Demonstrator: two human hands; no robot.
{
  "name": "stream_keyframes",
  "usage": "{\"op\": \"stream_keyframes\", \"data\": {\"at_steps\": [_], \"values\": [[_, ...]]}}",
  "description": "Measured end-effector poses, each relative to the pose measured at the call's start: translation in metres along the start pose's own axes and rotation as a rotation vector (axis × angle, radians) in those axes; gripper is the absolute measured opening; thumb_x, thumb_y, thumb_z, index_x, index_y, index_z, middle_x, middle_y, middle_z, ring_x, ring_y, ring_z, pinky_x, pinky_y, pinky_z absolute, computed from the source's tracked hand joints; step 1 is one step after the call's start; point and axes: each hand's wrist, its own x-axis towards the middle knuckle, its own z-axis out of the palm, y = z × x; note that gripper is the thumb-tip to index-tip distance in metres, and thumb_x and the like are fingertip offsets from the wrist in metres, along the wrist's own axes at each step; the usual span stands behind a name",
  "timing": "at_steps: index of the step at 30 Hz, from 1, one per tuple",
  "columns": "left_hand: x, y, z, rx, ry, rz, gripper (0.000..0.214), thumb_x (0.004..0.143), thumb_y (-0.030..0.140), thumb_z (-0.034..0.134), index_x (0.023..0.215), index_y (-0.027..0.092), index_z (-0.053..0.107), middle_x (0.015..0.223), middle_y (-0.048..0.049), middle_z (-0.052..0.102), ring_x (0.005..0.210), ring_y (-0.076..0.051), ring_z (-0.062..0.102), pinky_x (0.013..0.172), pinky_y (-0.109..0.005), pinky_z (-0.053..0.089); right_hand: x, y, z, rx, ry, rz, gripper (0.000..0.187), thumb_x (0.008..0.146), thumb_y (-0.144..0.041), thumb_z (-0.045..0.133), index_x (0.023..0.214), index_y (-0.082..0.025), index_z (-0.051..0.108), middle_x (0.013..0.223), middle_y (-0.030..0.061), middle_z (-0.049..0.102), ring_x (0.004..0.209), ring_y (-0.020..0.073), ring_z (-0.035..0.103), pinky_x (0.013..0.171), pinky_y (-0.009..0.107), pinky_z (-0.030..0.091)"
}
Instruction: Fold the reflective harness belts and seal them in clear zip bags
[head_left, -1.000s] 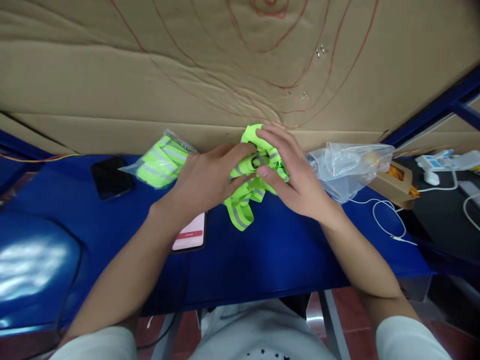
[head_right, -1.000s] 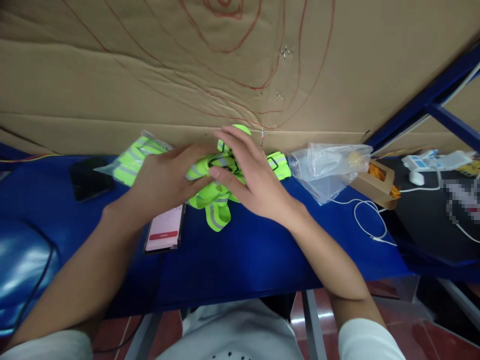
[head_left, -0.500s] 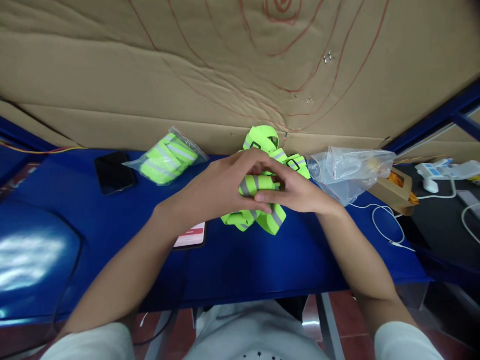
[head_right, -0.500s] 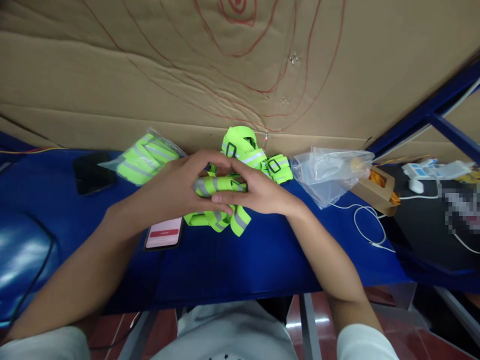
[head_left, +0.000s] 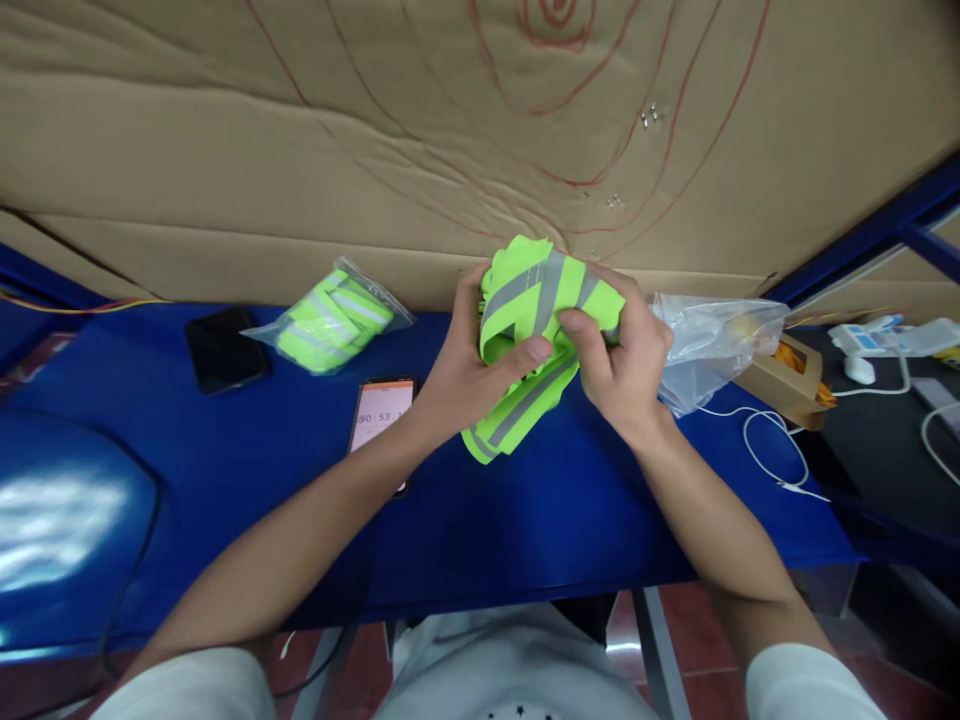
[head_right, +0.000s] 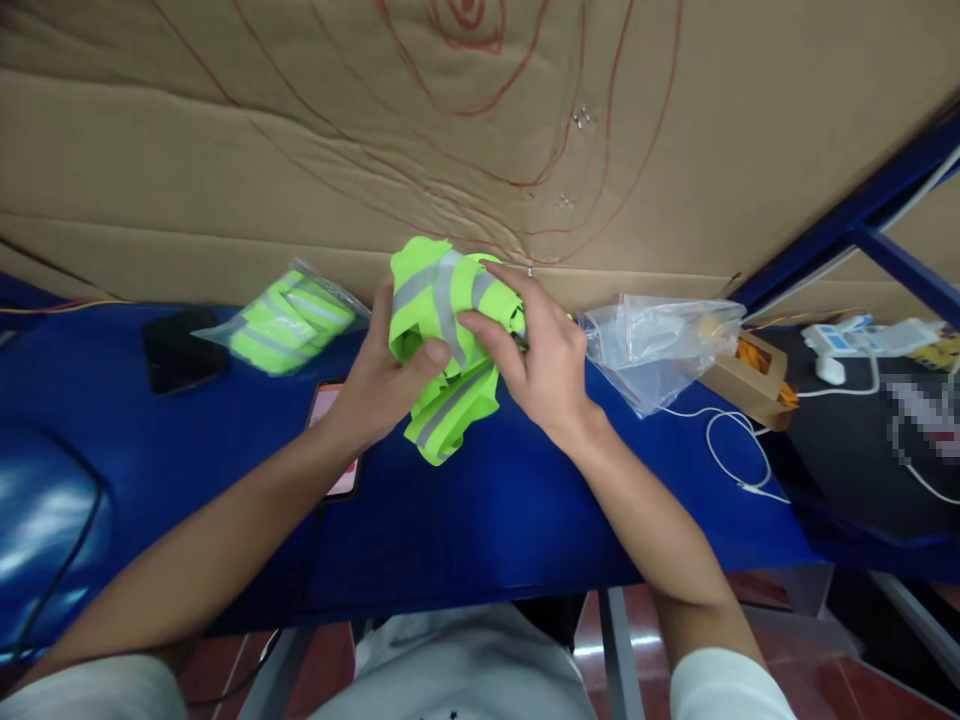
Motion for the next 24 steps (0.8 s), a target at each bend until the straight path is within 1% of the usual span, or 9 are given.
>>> {"op": "stream_keyframes", "data": {"at_steps": [3, 5, 7, 9, 11, 14, 19, 22, 24], "values": [[0.001, 0.001, -0.004, -0.093, -0.105, -0.043, 0.095, 0.074, 0.091, 0.067, 0.145, 0.031, 0.047, 0.149, -0.011, 0.059, 0.134, -0.031, 0.063, 0.101, -0.038, 0.059, 0.0, 0.007, -0.005, -0.136, 0.047, -0.158, 0.054, 0.099, -0.065, 0.06, 0.139, -0.029, 0.063, 0.136, 0.0088, 0.072, 0.13, 0.0327, 0.066, 0.115, 0.047, 0.053], [0.005, 0.002, -0.009, -0.147, -0.156, -0.118, 0.087, 0.083, 0.097, 0.043, 0.138, 0.03, 0.057, 0.137, -0.0101, 0.067, 0.129, -0.031, 0.066, 0.096, -0.041, 0.061, 0.0, 0.01, -0.009, -0.206, 0.093, -0.26, 0.049, 0.1, -0.058, 0.062, 0.141, -0.029, 0.063, 0.138, 0.0087, 0.071, 0.129, 0.0316, 0.067, 0.117, 0.045, 0.052], [0.01, 0.003, -0.014, -0.107, -0.127, -0.18, 0.08, 0.093, 0.091, 0.028, 0.124, 0.028, 0.067, 0.117, -0.0089, 0.073, 0.12, -0.031, 0.07, 0.09, -0.042, 0.062, 0.001, 0.013, -0.014, -0.248, 0.11, -0.298, 0.048, 0.102, -0.052, 0.063, 0.144, -0.03, 0.061, 0.141, 0.0086, 0.069, 0.131, 0.0314, 0.066, 0.119, 0.044, 0.051], [0.013, 0.003, -0.017, -0.017, -0.04, -0.172, 0.063, 0.096, 0.081, 0.046, 0.113, 0.026, 0.071, 0.104, -0.0064, 0.074, 0.107, -0.027, 0.073, 0.084, -0.037, 0.061, 0.004, 0.017, -0.018, -0.259, 0.124, -0.287, 0.048, 0.102, -0.05, 0.063, 0.145, -0.03, 0.06, 0.144, 0.008, 0.068, 0.133, 0.0323, 0.065, 0.12, 0.046, 0.049], [0.013, 0.004, -0.017, 0.002, 0.015, -0.145, 0.048, 0.087, 0.07, 0.073, 0.102, 0.025, 0.07, 0.091, -0.0027, 0.072, 0.086, -0.021, 0.072, 0.071, -0.03, 0.058, 0.006, 0.02, -0.021, -0.236, 0.13, -0.247, 0.049, 0.103, -0.053, 0.061, 0.146, -0.03, 0.058, 0.146, 0.008, 0.066, 0.138, 0.0345, 0.061, 0.123, 0.05, 0.046], [0.011, 0.006, -0.017, -0.066, -0.043, -0.184, 0.044, 0.078, 0.06, 0.086, 0.083, 0.023, 0.064, 0.069, 0.0021, 0.061, 0.059, -0.013, 0.056, 0.054, -0.026, 0.044, 0.011, 0.025, -0.024, -0.18, 0.099, -0.157, 0.059, 0.102, -0.065, 0.053, 0.148, -0.028, 0.056, 0.151, 0.0099, 0.061, 0.148, 0.0386, 0.052, 0.128, 0.057, 0.039], [0.007, 0.008, -0.015, -0.153, -0.163, -0.196, 0.054, 0.085, 0.068, 0.076, 0.069, 0.022, 0.055, 0.054, 0.0041, 0.044, 0.044, -0.009, 0.036, 0.045, -0.027, 0.028, 0.015, 0.025, -0.026, -0.144, 0.062, -0.104, 0.062, 0.102, -0.069, 0.051, 0.149, -0.028, 0.055, 0.154, 0.011, 0.059, 0.153, 0.0394, 0.045, 0.128, 0.059, 0.036], [0.006, 0.006, -0.012, -0.194, -0.319, -0.284, 0.066, 0.093, 0.081, 0.053, 0.065, 0.021, 0.054, 0.048, 0.0034, 0.038, 0.04, -0.009, 0.03, 0.042, -0.027, 0.022, 0.015, 0.021, -0.026, -0.183, 0.034, -0.098, 0.058, 0.103, -0.064, 0.051, 0.149, -0.028, 0.055, 0.154, 0.0115, 0.06, 0.151, 0.0365, 0.05, 0.127, 0.056, 0.04], [0.007, 0.002, -0.008, -0.196, -0.316, -0.323, 0.068, 0.092, 0.084, 0.052, 0.064, 0.021, 0.05, 0.049, 0.0046, 0.034, 0.04, -0.008, 0.027, 0.042, -0.026, 0.019, 0.015, 0.02, -0.025, -0.228, 0.046, -0.142, 0.054, 0.104, -0.061, 0.054, 0.146, -0.028, 0.058, 0.15, 0.0117, 0.063, 0.145, 0.0336, 0.056, 0.126, 0.052, 0.043]]}}
